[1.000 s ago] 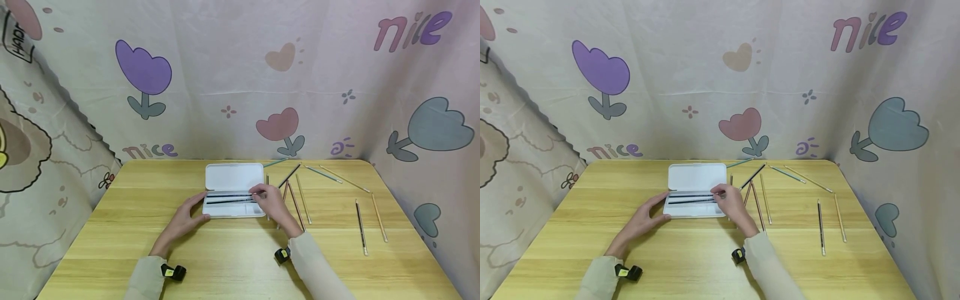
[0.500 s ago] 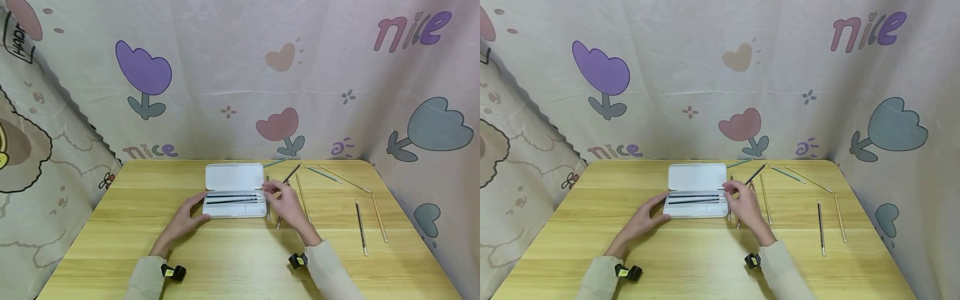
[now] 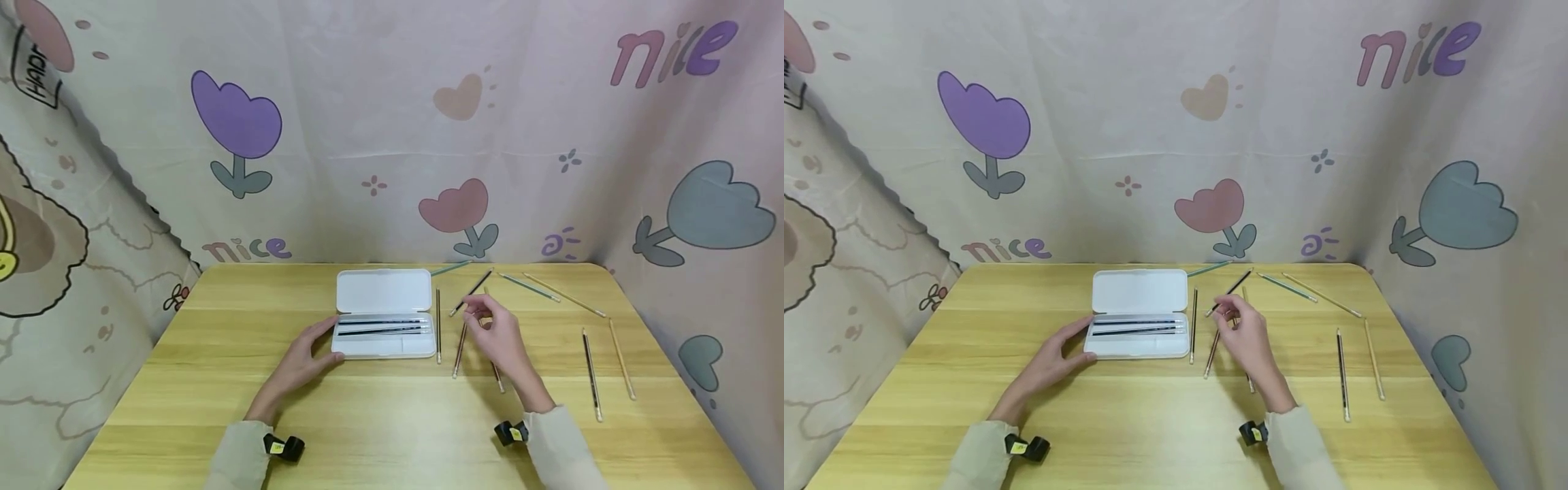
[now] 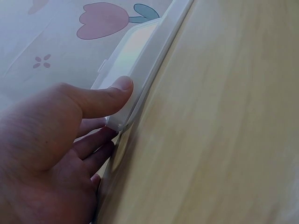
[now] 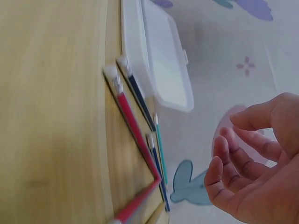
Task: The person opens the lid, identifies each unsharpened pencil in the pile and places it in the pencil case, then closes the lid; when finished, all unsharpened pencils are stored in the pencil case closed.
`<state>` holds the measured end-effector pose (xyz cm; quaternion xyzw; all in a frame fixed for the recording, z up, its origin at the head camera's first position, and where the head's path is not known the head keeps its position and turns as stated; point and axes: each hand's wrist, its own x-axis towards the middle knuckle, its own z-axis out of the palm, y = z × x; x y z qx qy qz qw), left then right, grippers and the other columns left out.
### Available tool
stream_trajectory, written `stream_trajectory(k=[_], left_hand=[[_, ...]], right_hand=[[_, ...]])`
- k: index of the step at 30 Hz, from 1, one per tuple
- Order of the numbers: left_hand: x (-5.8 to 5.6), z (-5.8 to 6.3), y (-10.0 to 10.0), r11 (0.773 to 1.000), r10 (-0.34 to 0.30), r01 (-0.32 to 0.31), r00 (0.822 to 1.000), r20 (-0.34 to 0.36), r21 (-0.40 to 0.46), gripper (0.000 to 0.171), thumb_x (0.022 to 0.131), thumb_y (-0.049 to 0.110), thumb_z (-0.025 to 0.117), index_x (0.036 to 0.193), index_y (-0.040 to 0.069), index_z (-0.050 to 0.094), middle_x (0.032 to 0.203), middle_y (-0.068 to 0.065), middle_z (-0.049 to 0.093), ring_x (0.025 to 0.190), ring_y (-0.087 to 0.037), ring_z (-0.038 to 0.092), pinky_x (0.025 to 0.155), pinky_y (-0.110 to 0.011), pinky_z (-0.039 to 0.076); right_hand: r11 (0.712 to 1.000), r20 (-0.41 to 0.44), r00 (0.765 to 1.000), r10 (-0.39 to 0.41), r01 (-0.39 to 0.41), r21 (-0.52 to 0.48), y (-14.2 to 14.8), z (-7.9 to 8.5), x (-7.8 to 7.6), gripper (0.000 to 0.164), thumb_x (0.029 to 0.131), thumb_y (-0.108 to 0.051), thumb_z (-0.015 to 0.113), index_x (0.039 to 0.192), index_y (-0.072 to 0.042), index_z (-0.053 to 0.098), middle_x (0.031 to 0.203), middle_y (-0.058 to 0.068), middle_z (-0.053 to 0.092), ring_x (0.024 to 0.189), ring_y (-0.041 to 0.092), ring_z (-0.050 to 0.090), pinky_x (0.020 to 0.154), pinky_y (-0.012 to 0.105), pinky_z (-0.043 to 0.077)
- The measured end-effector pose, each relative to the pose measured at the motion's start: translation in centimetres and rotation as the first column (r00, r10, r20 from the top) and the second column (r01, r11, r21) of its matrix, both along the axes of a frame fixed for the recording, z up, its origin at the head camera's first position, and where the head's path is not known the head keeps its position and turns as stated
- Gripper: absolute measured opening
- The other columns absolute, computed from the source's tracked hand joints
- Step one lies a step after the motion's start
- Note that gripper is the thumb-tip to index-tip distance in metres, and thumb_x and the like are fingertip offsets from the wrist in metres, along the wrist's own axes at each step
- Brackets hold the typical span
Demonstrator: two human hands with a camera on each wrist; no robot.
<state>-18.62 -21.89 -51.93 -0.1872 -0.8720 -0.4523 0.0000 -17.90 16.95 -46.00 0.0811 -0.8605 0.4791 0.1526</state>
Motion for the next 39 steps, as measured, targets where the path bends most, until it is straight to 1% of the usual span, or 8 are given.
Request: stream_trajectory(k=[3, 7, 10, 17, 22, 25, 31, 39], left_hand=[[-0.1, 0.1, 0.0, 1.0, 0.0, 0.0, 1.0, 0.001, 0.004, 0.078, 0.09, 0.025, 0.081, 0.156, 0.006, 0.043, 0.159, -0.019, 0.042, 0.146, -0.045, 0.034, 0.119, -0.065, 0.024], [-0.1, 0.0, 0.0, 1.0, 0.0, 0.0, 1.0, 0.005, -0.001, 0.078, 0.09, 0.026, 0.081, 0.156, 0.007, 0.043, 0.159, -0.019, 0.041, 0.146, -0.045, 0.034, 0.119, -0.065, 0.024], [-0.1, -0.1, 0.0, 1.0, -0.002, 0.002, 1.0, 0.004, -0.004, 0.079, 0.09, 0.026, 0.081, 0.155, 0.006, 0.044, 0.159, -0.019, 0.041, 0.146, -0.045, 0.034, 0.118, -0.065, 0.024], [-0.2, -0.3, -0.2, 1.0, 0.001, -0.001, 1.0, -0.003, -0.007, 0.078, 0.089, 0.025, 0.082, 0.155, 0.007, 0.044, 0.159, -0.019, 0.042, 0.145, -0.046, 0.035, 0.118, -0.066, 0.025], [-0.3, -0.3, -0.1, 1.0, -0.001, 0.001, 1.0, -0.004, -0.007, 0.078, 0.089, 0.025, 0.082, 0.155, 0.006, 0.044, 0.158, -0.019, 0.042, 0.145, -0.046, 0.035, 0.118, -0.065, 0.025], [-0.3, -0.3, -0.1, 1.0, -0.006, 0.006, 1.0, -0.003, -0.005, 0.078, 0.089, 0.025, 0.082, 0.155, 0.006, 0.044, 0.158, -0.02, 0.042, 0.145, -0.046, 0.035, 0.118, -0.065, 0.025], [-0.4, -0.4, -0.1, 1.0, -0.01, 0.01, 1.0, -0.008, -0.006, 0.079, 0.09, 0.027, 0.081, 0.156, 0.007, 0.043, 0.159, -0.02, 0.041, 0.145, -0.046, 0.035, 0.118, -0.066, 0.024], [-0.4, -0.4, -0.1, 1.0, -0.008, 0.008, 1.0, -0.003, -0.005, 0.079, 0.089, 0.024, 0.082, 0.156, 0.007, 0.043, 0.159, -0.02, 0.04, 0.145, -0.046, 0.034, 0.118, -0.066, 0.023]], right_hand=[[0.999, 0.027, 0.999, -0.042, 0.042, 0.003, 1.0, -0.1, -0.2, 0.025, 0.094, 0.001, 0.069, 0.119, -0.002, 0.069, 0.098, 0.01, 0.07, 0.091, 0.025, 0.066, 0.07, 0.025, 0.058], [0.996, 0.061, 0.994, -0.092, 0.091, 0.014, 2.4, -0.5, -0.5, 0.025, 0.095, -0.001, 0.069, 0.12, -0.001, 0.068, 0.101, 0.012, 0.069, 0.092, 0.027, 0.066, 0.071, 0.02, 0.055], [0.994, 0.093, 0.99, -0.11, 0.108, 0.027, 3.3, -0.9, -0.7, 0.028, 0.094, 0.0, 0.069, 0.122, 0.001, 0.067, 0.102, 0.014, 0.069, 0.092, 0.029, 0.067, 0.07, 0.019, 0.054], [0.991, 0.209, 0.97, -0.125, 0.112, 0.072, 5.1, -1.5, -0.7, 0.035, 0.096, -0.004, 0.068, 0.129, 0.002, 0.061, 0.105, 0.017, 0.067, 0.093, 0.031, 0.067, 0.071, 0.024, 0.054], [0.992, 0.277, 0.955, -0.11, 0.086, 0.095, 5.8, -1.9, -0.7, 0.034, 0.097, -0.007, 0.068, 0.128, 0.004, 0.06, 0.104, 0.018, 0.067, 0.092, 0.03, 0.067, 0.076, 0.033, 0.056], [0.989, 0.302, 0.948, -0.104, 0.067, 0.13, 6.1, -2.4, -0.7, 0.034, 0.095, -0.006, 0.07, 0.127, 0.004, 0.061, 0.102, 0.017, 0.068, 0.091, 0.029, 0.067, 0.079, 0.038, 0.056], [0.98, 0.311, 0.945, -0.105, 0.045, 0.194, 6.3, -3.1, -0.9, 0.038, 0.091, -0.002, 0.074, 0.126, 0.005, 0.063, 0.102, 0.016, 0.069, 0.089, 0.026, 0.064, 0.078, 0.04, 0.055], [0.968, 0.301, 0.943, -0.144, 0.071, 0.239, 5.8, -2.7, -0.8, 0.039, 0.088, -0.001, 0.074, 0.125, 0.008, 0.065, 0.101, 0.016, 0.07, 0.087, 0.026, 0.067, 0.081, 0.045, 0.058]])
